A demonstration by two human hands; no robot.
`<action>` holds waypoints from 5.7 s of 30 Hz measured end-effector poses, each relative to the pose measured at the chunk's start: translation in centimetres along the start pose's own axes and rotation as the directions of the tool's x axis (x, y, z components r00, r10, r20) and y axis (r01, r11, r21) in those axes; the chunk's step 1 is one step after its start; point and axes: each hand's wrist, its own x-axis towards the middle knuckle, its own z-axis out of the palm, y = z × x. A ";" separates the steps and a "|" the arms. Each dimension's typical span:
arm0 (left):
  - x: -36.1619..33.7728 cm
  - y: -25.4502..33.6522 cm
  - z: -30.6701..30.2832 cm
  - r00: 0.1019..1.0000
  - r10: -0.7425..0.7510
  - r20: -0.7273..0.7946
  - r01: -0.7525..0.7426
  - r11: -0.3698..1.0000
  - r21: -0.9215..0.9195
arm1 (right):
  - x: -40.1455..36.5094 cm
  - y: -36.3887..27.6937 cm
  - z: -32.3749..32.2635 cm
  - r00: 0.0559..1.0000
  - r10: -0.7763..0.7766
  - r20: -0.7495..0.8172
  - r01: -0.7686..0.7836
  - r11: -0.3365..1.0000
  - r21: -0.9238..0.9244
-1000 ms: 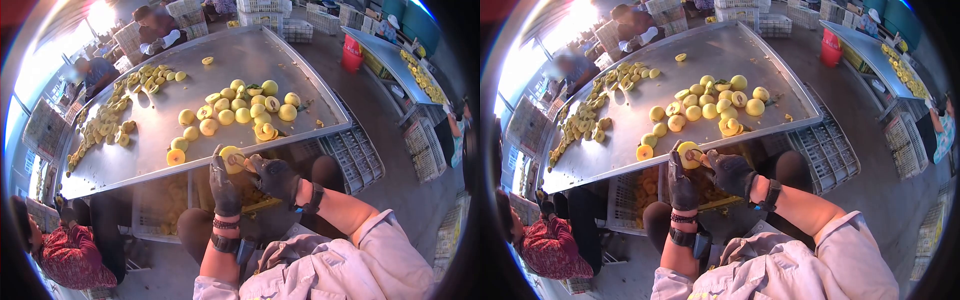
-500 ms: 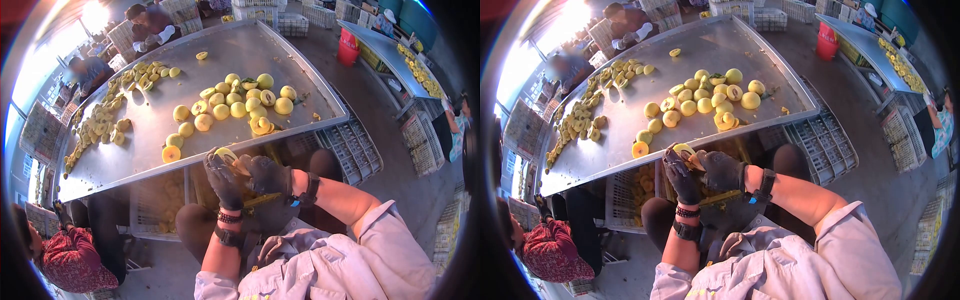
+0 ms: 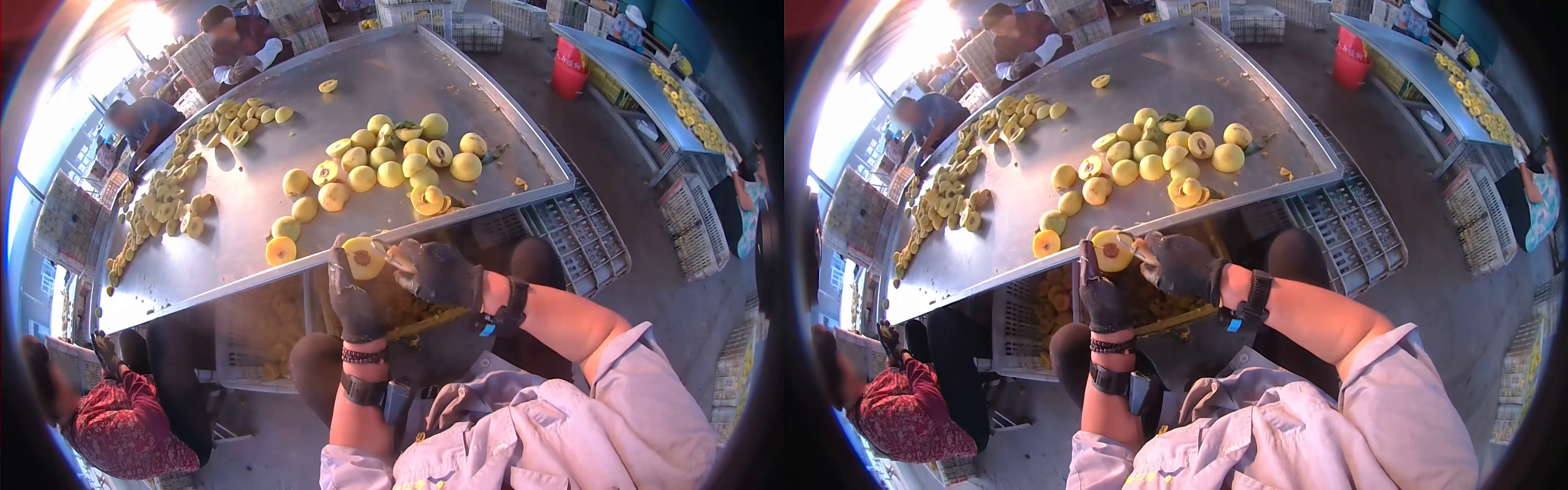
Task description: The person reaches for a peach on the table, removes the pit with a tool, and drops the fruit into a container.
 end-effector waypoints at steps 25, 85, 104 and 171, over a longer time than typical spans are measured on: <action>-0.3 -2.1 1.3 0.980 0.187 -0.061 -0.176 0.972 0.158 | -0.5 -0.9 0.8 0.957 -0.282 -0.059 0.289 0.938 0.193; -3.0 0.8 5.1 0.823 -0.568 -0.022 0.559 0.816 -0.151 | -4.0 2.8 2.1 0.824 -0.147 0.547 -0.563 -0.111 0.819; 1.0 -3.1 -8.1 0.836 -0.455 -0.307 0.165 0.742 -0.650 | -3.7 8.4 8.9 0.912 0.182 0.367 -0.187 0.982 -0.022; -0.3 1.3 0.7 0.952 0.250 0.179 -0.307 0.795 0.524 | -0.6 -1.4 -0.1 0.994 0.036 -0.099 -0.044 0.996 -0.083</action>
